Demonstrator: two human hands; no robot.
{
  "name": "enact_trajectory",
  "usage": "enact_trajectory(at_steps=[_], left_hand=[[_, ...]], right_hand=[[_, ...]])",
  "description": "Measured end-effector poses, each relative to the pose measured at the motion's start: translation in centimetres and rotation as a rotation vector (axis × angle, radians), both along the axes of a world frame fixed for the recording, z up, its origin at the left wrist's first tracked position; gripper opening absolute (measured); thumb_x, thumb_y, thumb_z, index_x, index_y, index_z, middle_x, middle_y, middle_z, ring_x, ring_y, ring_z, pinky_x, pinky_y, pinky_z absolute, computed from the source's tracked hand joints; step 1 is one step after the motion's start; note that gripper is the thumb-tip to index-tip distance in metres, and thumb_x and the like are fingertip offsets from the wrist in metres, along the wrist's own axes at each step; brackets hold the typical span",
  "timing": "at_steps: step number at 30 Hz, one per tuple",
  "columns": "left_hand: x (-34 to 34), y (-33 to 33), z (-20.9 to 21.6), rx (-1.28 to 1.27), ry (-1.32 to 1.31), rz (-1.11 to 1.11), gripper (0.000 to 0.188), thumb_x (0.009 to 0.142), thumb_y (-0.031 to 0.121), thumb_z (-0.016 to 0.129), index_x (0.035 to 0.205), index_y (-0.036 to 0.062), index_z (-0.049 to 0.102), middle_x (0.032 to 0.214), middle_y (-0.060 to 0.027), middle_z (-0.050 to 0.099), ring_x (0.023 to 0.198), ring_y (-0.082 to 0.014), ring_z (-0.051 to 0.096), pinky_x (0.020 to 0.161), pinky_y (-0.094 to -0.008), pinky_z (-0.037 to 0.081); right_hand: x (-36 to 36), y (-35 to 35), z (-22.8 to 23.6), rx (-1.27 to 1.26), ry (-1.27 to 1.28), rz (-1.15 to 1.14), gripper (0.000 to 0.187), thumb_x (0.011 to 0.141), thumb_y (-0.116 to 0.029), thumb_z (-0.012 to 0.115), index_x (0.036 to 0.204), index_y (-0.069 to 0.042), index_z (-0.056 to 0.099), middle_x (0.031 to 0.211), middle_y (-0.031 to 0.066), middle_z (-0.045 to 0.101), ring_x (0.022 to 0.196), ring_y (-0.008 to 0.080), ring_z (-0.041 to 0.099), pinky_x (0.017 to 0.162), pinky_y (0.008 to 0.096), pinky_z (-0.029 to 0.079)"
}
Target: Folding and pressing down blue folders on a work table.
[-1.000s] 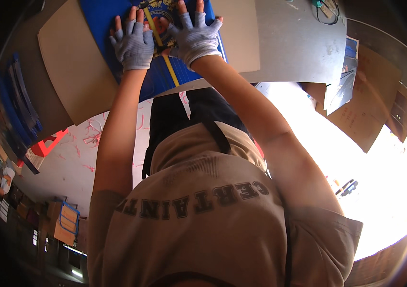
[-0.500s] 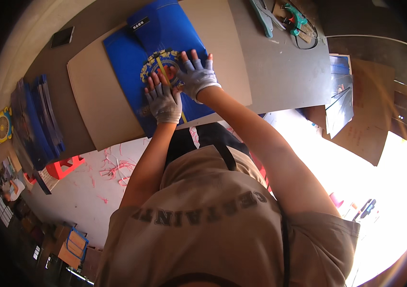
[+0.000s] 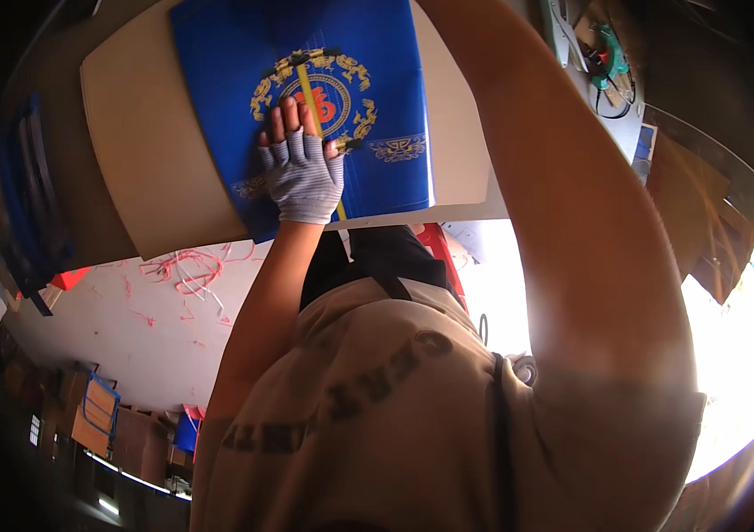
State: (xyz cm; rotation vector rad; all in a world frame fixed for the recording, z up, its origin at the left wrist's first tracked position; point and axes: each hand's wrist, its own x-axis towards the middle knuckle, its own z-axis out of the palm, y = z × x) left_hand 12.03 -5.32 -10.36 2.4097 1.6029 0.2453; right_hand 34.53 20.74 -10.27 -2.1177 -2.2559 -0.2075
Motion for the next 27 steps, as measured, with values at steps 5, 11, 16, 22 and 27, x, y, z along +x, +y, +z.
enact_trajectory(at_steps=[5,11,16,22,27], left_hand=[[0.8,0.2,-0.1,0.067,0.022,-0.018,0.056,0.09,0.029,0.04,0.138,0.0012,0.034,0.147,-0.0154,0.028,0.136,-0.0333,0.026,0.108,-0.051,0.02],[0.0,0.5,-0.5,0.223,0.029,-0.054,0.054,0.09,0.029,0.041,0.135,0.0003,0.037,0.145,-0.0167,0.032,0.133,-0.0358,0.031,0.105,-0.0541,0.023],[-0.2,0.4,-1.0,0.247,0.022,-0.063,0.053,0.09,0.029,0.04,0.136,0.0006,0.035,0.147,-0.0167,0.028,0.134,-0.0354,0.028,0.105,-0.0537,0.024],[-0.1,0.4,-0.8,0.263,0.034,-0.076,0.053,0.09,0.029,0.04,0.134,0.0006,0.036,0.146,-0.0168,0.029,0.134,-0.0357,0.028,0.105,-0.0539,0.025],[-0.7,0.3,-0.5,0.219,0.045,-0.015,0.052,0.091,0.03,0.04,0.135,0.0019,0.036,0.145,-0.0159,0.031,0.133,-0.0352,0.031,0.103,-0.054,0.028]], right_hand=[[0.1,-4.6,-1.5,0.118,0.107,-0.034,0.06,0.093,-0.034,0.035,0.14,0.002,0.026,0.147,0.0185,0.027,0.138,0.0317,0.022,0.112,0.0442,0.017],[-2.1,-21.2,-0.5,0.124,0.214,0.066,0.067,0.086,-0.048,0.048,0.136,-0.005,0.039,0.143,0.0158,0.035,0.134,0.0309,0.031,0.11,0.0462,0.021],[-4.7,-33.6,1.5,-0.073,0.237,-0.013,0.071,0.084,-0.051,0.048,0.137,-0.005,0.038,0.143,0.0159,0.035,0.134,0.0308,0.031,0.109,0.0466,0.023],[-5.7,-43.2,0.1,-0.263,-0.073,0.068,0.069,0.085,-0.049,0.047,0.138,-0.006,0.036,0.147,0.0121,0.03,0.138,0.0275,0.024,0.111,0.044,0.019],[-3.7,-36.0,1.3,-0.363,0.294,0.08,0.072,0.089,-0.051,0.041,0.144,-0.008,0.024,0.152,0.0111,0.019,0.14,0.0258,0.017,0.114,0.0429,0.009]])
